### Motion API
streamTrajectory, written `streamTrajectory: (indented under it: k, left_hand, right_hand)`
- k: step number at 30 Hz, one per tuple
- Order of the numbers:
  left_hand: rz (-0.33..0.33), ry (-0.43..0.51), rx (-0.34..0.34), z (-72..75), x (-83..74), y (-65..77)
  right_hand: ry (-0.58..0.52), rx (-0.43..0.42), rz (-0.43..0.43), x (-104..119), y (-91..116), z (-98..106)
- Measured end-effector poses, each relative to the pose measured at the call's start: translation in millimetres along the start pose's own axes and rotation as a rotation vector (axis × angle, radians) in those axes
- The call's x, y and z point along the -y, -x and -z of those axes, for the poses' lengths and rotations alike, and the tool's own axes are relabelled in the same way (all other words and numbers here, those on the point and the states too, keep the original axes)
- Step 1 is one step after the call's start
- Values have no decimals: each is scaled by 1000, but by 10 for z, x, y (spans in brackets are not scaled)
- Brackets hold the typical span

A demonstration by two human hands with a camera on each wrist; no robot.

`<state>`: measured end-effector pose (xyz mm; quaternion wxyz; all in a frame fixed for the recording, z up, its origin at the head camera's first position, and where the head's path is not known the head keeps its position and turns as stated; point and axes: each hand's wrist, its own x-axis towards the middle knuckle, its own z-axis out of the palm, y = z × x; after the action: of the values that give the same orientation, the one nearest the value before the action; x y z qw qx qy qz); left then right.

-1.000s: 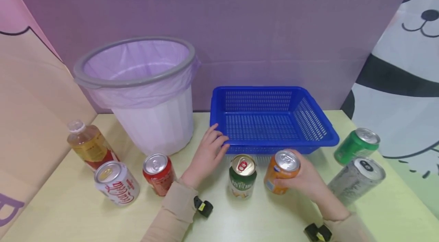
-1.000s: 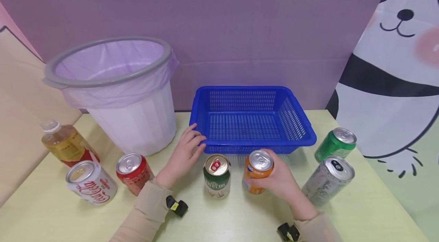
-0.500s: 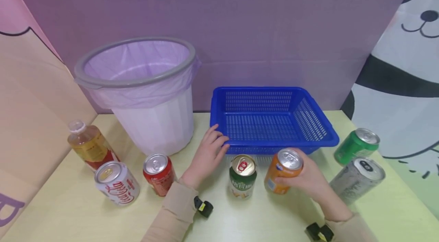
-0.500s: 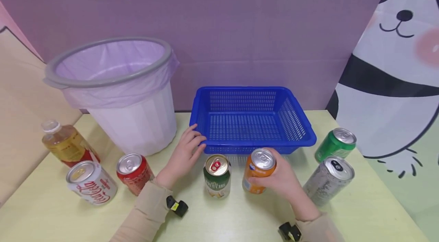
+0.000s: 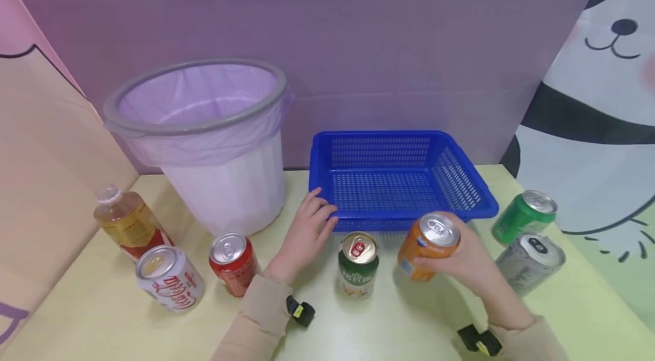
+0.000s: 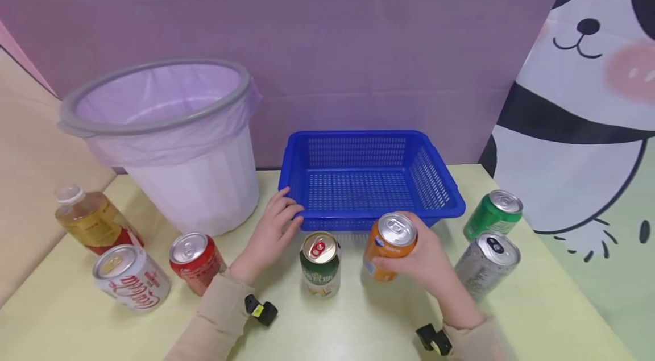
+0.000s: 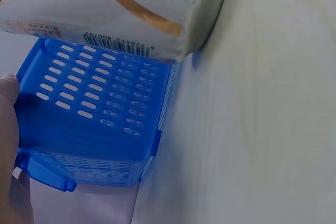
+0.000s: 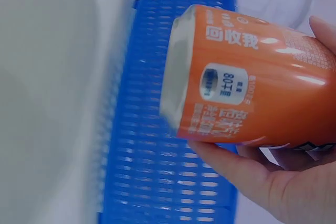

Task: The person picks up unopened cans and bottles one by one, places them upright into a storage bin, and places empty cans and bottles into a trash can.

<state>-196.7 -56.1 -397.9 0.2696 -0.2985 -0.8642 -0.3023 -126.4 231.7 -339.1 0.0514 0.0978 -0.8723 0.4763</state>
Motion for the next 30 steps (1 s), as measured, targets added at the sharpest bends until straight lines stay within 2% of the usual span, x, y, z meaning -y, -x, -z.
streamTrajectory:
  k: [10,14,30]
  left_hand:
    - [3,10,-9,-7,17,0]
    - [12,16,-1,-3,9,-1]
    - [9,54,-2,10,-2,-9]
  right_hand:
    - [6,-18,-120,181,-29,112]
    - [14,-32,-139,211,-39,119]
    - [89,-100,-30,486,-204,188]
